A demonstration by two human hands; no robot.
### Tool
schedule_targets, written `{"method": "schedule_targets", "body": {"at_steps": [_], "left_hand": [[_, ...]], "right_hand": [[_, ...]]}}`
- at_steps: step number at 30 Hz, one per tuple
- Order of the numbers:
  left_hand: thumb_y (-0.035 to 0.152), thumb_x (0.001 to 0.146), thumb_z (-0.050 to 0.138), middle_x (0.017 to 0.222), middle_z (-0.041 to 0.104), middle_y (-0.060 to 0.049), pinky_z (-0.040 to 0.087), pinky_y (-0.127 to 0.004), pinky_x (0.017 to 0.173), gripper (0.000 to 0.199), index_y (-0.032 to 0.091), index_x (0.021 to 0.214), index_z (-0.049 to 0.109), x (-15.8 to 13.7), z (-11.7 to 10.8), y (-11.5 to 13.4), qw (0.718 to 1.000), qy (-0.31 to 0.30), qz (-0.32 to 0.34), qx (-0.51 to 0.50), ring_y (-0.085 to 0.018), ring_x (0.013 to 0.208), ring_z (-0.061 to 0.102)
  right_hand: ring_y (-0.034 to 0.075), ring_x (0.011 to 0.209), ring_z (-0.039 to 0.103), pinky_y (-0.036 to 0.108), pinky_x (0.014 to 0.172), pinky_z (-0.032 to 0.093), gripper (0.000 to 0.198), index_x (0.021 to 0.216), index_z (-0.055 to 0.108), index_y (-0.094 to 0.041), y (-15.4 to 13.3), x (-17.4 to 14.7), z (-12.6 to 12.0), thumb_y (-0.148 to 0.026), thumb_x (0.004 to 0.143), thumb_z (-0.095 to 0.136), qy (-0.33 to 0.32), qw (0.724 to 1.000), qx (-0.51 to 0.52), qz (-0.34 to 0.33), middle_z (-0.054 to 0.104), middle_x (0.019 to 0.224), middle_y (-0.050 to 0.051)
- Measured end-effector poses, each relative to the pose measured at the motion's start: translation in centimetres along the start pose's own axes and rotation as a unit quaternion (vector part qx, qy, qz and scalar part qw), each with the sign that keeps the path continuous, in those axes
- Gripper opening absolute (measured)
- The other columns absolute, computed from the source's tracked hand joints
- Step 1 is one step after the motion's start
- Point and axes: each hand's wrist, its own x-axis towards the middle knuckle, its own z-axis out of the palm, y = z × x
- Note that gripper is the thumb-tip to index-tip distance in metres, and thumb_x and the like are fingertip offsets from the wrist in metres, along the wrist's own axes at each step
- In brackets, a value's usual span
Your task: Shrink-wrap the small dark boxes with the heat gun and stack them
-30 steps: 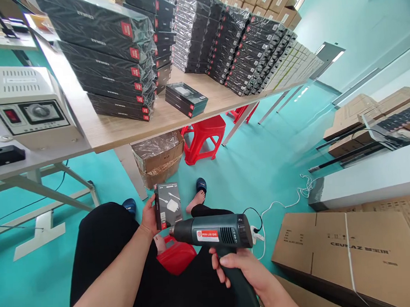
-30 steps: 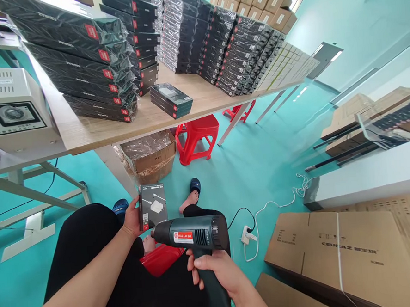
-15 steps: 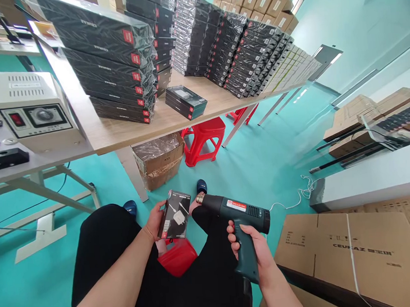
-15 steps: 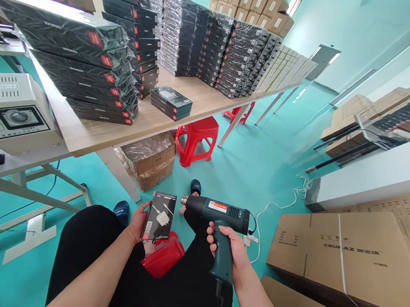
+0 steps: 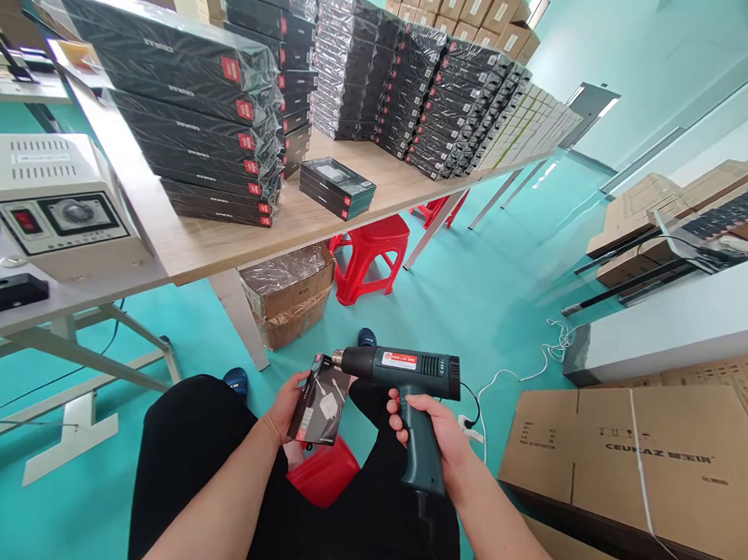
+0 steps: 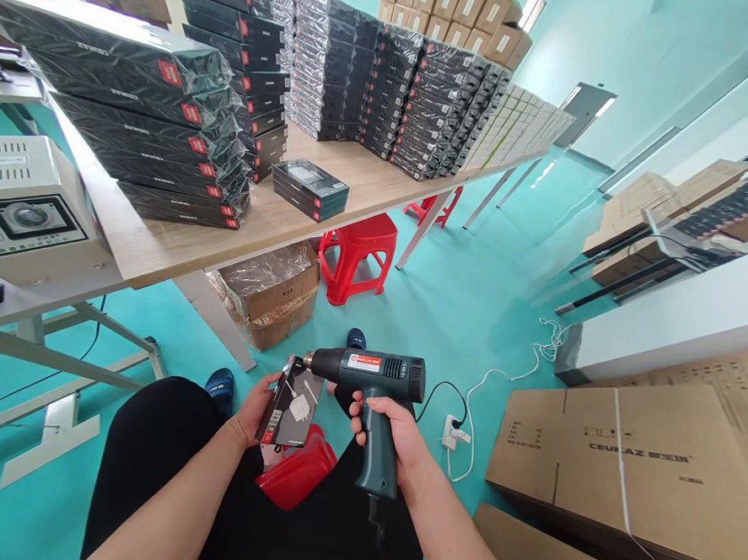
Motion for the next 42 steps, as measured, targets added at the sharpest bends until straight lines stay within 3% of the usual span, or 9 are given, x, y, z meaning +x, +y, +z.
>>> {"method": "schedule_targets", "body": {"at_steps": [3, 6, 12, 17, 22, 28, 31, 34, 42], "left_hand": [[0.050, 0.078, 0.059, 0.075, 0.073, -0.015, 0.055, -0.041, 0.062, 0.043, 0.011, 0.093, 0.070, 0.0, 0.0, 0.0, 1.000, -0.001, 0.002, 0.007, -0.032, 0.069, 0.070], [0.053, 0.078, 0.058, 0.071, 0.073, -0.014, 0.054, -0.041, 0.057, 0.045, 0.012, 0.091, 0.070, -0.1, 0.1, 0.1, 1.000, 0.004, -0.003, 0.023, -0.032, 0.062, 0.069], [0.051, 0.079, 0.059, 0.072, 0.073, -0.015, 0.055, -0.039, 0.060, 0.043, 0.012, 0.092, 0.070, -0.3, 0.3, 0.2, 1.000, -0.008, -0.004, -0.005, -0.032, 0.068, 0.071], [0.050, 0.078, 0.059, 0.073, 0.073, -0.013, 0.055, -0.040, 0.058, 0.042, 0.014, 0.096, 0.069, -0.2, 0.2, 0.2, 1.000, -0.013, -0.014, -0.015, -0.033, 0.070, 0.071], [0.048, 0.080, 0.057, 0.073, 0.073, -0.014, 0.056, -0.042, 0.064, 0.042, 0.011, 0.096, 0.069, -0.4, 0.8, 0.4, 0.999, -0.011, 0.004, -0.038, -0.034, 0.074, 0.071], [0.047, 0.081, 0.056, 0.078, 0.074, -0.015, 0.056, -0.040, 0.069, 0.039, 0.012, 0.093, 0.070, -0.6, 1.0, 0.6, 0.999, 0.001, 0.036, -0.031, -0.031, 0.071, 0.071], [0.049, 0.081, 0.056, 0.076, 0.073, -0.014, 0.056, -0.042, 0.066, 0.041, 0.012, 0.093, 0.069, -0.5, 1.0, 0.6, 0.999, 0.006, 0.031, -0.020, -0.032, 0.068, 0.071], [0.049, 0.081, 0.056, 0.075, 0.073, -0.014, 0.056, -0.043, 0.067, 0.043, 0.012, 0.098, 0.068, -0.7, 1.0, 0.5, 0.999, 0.002, 0.022, -0.029, -0.034, 0.074, 0.071], [0.050, 0.080, 0.057, 0.079, 0.074, -0.016, 0.057, -0.042, 0.066, 0.045, 0.010, 0.097, 0.068, -0.7, 0.6, 0.7, 0.999, 0.002, 0.041, -0.023, -0.032, 0.072, 0.071]], "right_hand": [[0.014, 0.058, 0.060, 0.024, 0.050, 0.047, 0.028, 0.098, 0.065, -0.011, -0.3, -0.9, 0.9, -0.025, 0.074, 0.061, -0.053, 0.990, -0.132, 0.000, 0.067, 0.079, 0.007], [0.016, 0.056, 0.062, 0.026, 0.049, 0.047, 0.029, 0.097, 0.066, -0.010, -0.9, -1.7, 1.7, -0.022, 0.071, 0.066, -0.104, 0.959, -0.259, 0.044, 0.068, 0.078, 0.008], [0.014, 0.059, 0.061, 0.027, 0.053, 0.050, 0.027, 0.097, 0.065, -0.014, -2.0, -1.2, 3.1, -0.028, 0.073, 0.067, -0.031, 0.965, -0.257, -0.049, 0.068, 0.079, 0.005], [0.015, 0.056, 0.061, 0.027, 0.051, 0.048, 0.023, 0.089, 0.069, -0.012, -1.8, -1.9, 2.9, -0.023, 0.070, 0.069, -0.143, 0.924, -0.353, 0.043, 0.069, 0.076, 0.007], [0.014, 0.060, 0.061, 0.027, 0.055, 0.050, 0.028, 0.099, 0.067, -0.014, -1.7, -1.9, 3.0, -0.028, 0.075, 0.065, -0.037, 0.957, -0.286, -0.036, 0.067, 0.081, 0.005], [0.015, 0.056, 0.062, 0.026, 0.050, 0.047, 0.025, 0.090, 0.068, -0.012, -1.2, -3.4, 3.7, -0.022, 0.068, 0.070, -0.141, 0.933, -0.325, 0.059, 0.068, 0.077, 0.006], [0.014, 0.056, 0.061, 0.025, 0.050, 0.048, 0.027, 0.094, 0.067, -0.013, -0.6, -2.7, 4.4, -0.025, 0.070, 0.068, -0.073, 0.965, -0.251, -0.008, 0.067, 0.076, 0.005], [0.015, 0.058, 0.061, 0.026, 0.050, 0.049, 0.029, 0.096, 0.066, -0.014, -0.9, -1.1, 4.5, -0.028, 0.071, 0.068, -0.022, 0.977, -0.203, -0.067, 0.068, 0.078, 0.005], [0.015, 0.060, 0.062, 0.026, 0.051, 0.050, 0.026, 0.093, 0.066, -0.013, -3.2, 0.6, 1.7, -0.027, 0.071, 0.067, 0.044, 0.976, -0.201, -0.073, 0.068, 0.076, 0.006]]}}
